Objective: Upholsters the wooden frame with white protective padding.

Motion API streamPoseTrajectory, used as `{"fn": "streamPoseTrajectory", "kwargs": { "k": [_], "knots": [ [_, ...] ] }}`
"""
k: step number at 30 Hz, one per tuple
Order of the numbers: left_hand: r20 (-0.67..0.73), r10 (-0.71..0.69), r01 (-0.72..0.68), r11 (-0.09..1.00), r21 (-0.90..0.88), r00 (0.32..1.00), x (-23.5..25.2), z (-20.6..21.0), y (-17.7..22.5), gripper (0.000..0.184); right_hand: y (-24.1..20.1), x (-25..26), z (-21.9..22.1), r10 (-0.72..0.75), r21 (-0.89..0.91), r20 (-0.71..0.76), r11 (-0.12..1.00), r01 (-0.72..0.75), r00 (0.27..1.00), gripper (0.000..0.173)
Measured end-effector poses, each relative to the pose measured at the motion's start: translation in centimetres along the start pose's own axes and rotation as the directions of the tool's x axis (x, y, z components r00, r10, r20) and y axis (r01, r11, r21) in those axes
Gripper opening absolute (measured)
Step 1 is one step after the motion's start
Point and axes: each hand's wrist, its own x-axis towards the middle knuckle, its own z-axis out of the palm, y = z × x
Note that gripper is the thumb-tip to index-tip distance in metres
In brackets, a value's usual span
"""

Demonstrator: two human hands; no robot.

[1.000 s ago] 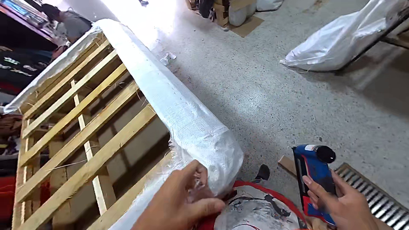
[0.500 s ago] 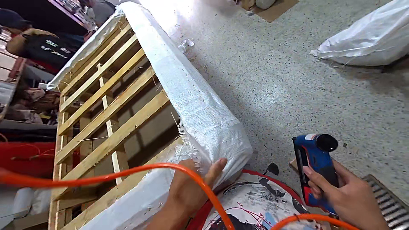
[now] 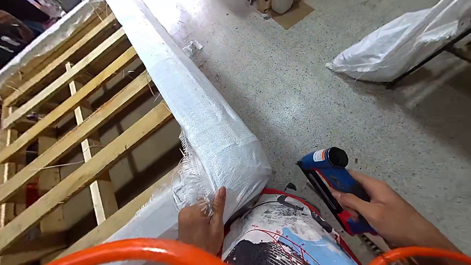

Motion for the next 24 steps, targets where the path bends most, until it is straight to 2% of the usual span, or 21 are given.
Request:
{"fn": "streamPoseTrajectory", "kwargs": {
  "k": [3,6,8,10,12,14,15,18,21,24],
  "knots": [
    [0.028,0.015,-0.016,1.0,0.016,1.0,-0.5,-0.6,0.0,0.051,-3.5,1.7,-2.2,-0.132,-0.27,-0.01,0.955,0.124,0.991,0.044],
    [0.062,-0.134,0.139,0.987,-0.076,0.989,-0.5,-1.4,1.4,0.051,-6.7,4.0,-4.1,-0.36,-0.447,0.054,0.825,0.345,0.931,0.034],
    [0.031,-0.294,0.295,0.942,-0.164,0.955,-0.5,-1.0,3.7,0.046,-8.2,5.4,-4.7,-0.435,-0.473,0.124,0.764,0.439,0.892,0.026],
    [-0.093,-0.379,0.364,0.921,-0.141,0.921,-0.1,0.6,6.0,0.053,-9.1,7.7,-5.6,-0.474,-0.466,0.231,0.712,0.525,0.849,0.026],
    [-0.327,-0.321,0.336,0.942,-0.013,0.889,0.0,2.9,6.1,0.059,-9.5,10.4,-6.4,-0.508,-0.452,0.353,0.643,0.619,0.786,0.03],
    [-0.534,-0.267,0.341,0.939,0.042,0.802,-0.8,5.1,5.1,0.059,-10.2,13.2,-6.9,-0.583,-0.406,0.48,0.514,0.756,0.655,0.034],
    [-0.59,-0.257,0.333,0.943,0.022,0.765,-1.5,5.8,4.6,0.054,-10.3,14.0,-7.0,-0.615,-0.387,0.539,0.427,0.818,0.576,0.035],
    [-0.655,-0.185,0.141,0.983,-0.12,0.732,-2.2,6.2,2.5,0.033,-10.6,15.4,-6.9,-0.671,-0.285,0.688,0.104,0.953,0.278,0.034],
    [-0.671,-0.251,0.05,0.951,-0.304,0.697,-2.3,6.8,2.2,0.02,-12.2,15.9,-6.2,-0.583,-0.142,0.812,-0.233,0.962,-0.021,0.036],
    [-0.759,-0.234,-0.027,0.949,-0.314,0.608,-2.1,7.7,1.6,0.026,-14.2,16.1,-4.5,-0.444,-0.016,0.87,-0.462,0.887,-0.216,0.033]
  ]
}}
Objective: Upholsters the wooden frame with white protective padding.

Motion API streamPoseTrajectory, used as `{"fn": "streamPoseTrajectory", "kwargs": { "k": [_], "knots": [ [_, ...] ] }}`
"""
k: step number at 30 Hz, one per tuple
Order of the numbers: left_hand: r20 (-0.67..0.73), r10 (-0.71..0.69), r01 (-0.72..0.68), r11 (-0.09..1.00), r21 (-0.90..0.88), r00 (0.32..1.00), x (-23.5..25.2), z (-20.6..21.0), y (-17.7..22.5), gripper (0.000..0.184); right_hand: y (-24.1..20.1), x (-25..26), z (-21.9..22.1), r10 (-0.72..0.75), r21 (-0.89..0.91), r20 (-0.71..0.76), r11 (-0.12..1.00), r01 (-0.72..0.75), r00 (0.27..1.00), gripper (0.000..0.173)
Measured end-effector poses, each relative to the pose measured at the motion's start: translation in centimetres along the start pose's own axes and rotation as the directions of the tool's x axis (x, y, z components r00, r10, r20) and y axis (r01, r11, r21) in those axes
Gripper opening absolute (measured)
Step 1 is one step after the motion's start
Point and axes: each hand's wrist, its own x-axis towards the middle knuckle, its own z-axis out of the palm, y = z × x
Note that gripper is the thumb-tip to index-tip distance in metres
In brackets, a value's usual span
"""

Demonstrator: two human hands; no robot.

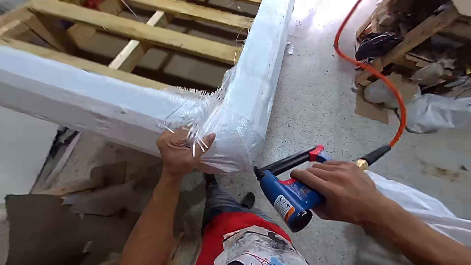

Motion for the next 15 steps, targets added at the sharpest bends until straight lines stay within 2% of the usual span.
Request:
{"fn": "streamPoseTrajectory", "kwargs": {
  "k": [3,7,12,15],
  "knots": [
    [-0.049,0.026,-0.032,0.994,-0.109,0.998,-0.2,0.3,-0.8,0.03,0.4,1.9,0.0,-0.118,-0.043,0.023,0.992,0.119,0.993,0.03],
    [0.052,0.006,0.006,0.977,-0.214,0.999,0.3,-0.6,-1.0,0.027,0.8,2.9,0.3,-0.13,-0.068,0.024,0.989,0.132,0.991,0.034],
    [0.111,0.012,0.011,0.979,-0.204,0.994,0.6,-1.3,-1.3,0.025,2.1,3.2,1.3,-0.14,-0.028,0.051,0.99,0.141,0.989,0.04],
    [0.121,0.008,0.017,0.978,-0.206,0.993,0.6,-1.2,-1.4,0.029,2.3,3.1,1.9,-0.142,-0.058,0.068,0.988,0.146,0.988,0.032]
  ]
}}
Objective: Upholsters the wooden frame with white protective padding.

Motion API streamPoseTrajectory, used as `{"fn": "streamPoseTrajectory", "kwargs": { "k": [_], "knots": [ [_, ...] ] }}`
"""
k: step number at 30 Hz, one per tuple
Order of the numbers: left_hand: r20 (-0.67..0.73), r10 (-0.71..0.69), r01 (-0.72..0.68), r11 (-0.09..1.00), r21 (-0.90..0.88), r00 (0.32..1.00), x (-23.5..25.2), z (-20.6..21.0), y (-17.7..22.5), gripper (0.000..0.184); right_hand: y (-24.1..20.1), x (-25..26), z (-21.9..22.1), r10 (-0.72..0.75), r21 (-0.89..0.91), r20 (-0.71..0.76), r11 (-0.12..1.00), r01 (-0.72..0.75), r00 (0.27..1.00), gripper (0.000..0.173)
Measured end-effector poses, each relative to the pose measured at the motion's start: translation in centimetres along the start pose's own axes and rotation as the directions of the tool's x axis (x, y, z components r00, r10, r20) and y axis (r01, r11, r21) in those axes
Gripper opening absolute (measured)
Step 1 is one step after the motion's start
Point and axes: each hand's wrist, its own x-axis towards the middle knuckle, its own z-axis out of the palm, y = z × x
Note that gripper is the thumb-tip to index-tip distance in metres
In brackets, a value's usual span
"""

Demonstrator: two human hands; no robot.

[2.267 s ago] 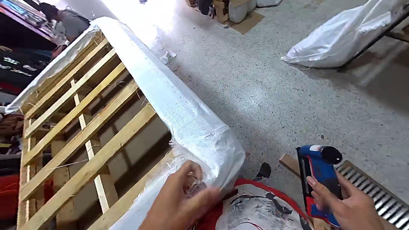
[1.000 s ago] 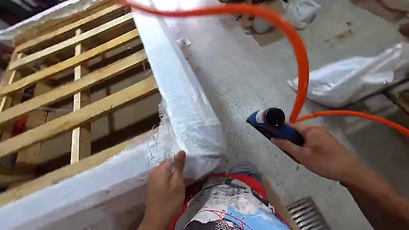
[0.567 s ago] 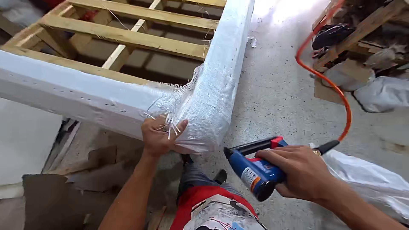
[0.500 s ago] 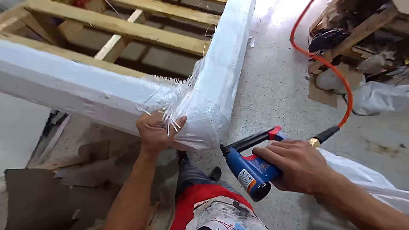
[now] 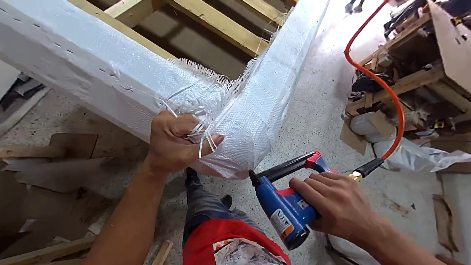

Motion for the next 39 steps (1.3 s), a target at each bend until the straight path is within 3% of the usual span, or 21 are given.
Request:
{"fn": "streamPoseTrajectory", "kwargs": {
  "k": [5,12,17,23,25,33,37,39],
  "knots": [
    [-0.005,0.001,-0.002,1.0,-0.022,1.0,0.0,0.0,-0.1,0.031,1.3,1.8,-1.6,0.021,0.023,-0.056,1.0,-0.02,0.998,0.03],
    [-0.025,-0.004,0.003,1.0,-0.013,1.0,-0.1,0.1,0.0,0.036,4.7,7.0,-5.8,0.007,0.1,-0.002,0.995,-0.007,1.0,0.026],
    [0.014,0.02,-0.02,0.999,-0.029,1.0,-0.2,-0.2,-0.4,0.04,7.2,11.1,-7.7,-0.034,0.154,0.092,0.988,0.019,0.995,0.028],
    [0.025,0.026,-0.024,0.998,-0.06,0.999,-0.3,-0.2,-0.5,0.033,10.3,15.7,-9.0,-0.15,0.328,0.226,0.942,0.07,0.962,0.016],
    [0.028,0.042,-0.04,0.997,-0.063,0.999,-0.3,-0.2,-0.6,0.033,11.2,17.4,-9.2,-0.184,0.38,0.23,0.921,0.086,0.956,0.019],
    [0.033,0.069,-0.066,0.996,-0.064,0.997,-0.2,-0.2,-0.8,0.035,11.9,20.8,-9.4,-0.108,0.358,0.35,0.933,-0.026,0.931,0.023],
    [0.053,-0.026,0.028,0.999,-0.034,0.998,0.0,-0.7,-0.1,0.037,12.3,20.3,-10.5,-0.111,0.382,0.328,0.924,-0.024,0.938,0.028],
    [0.148,-0.129,0.127,0.992,0.024,0.98,0.4,-1.9,1.2,0.031,11.9,17.8,-11.7,-0.068,0.35,0.245,0.937,-0.022,0.967,0.025]
  ]
}}
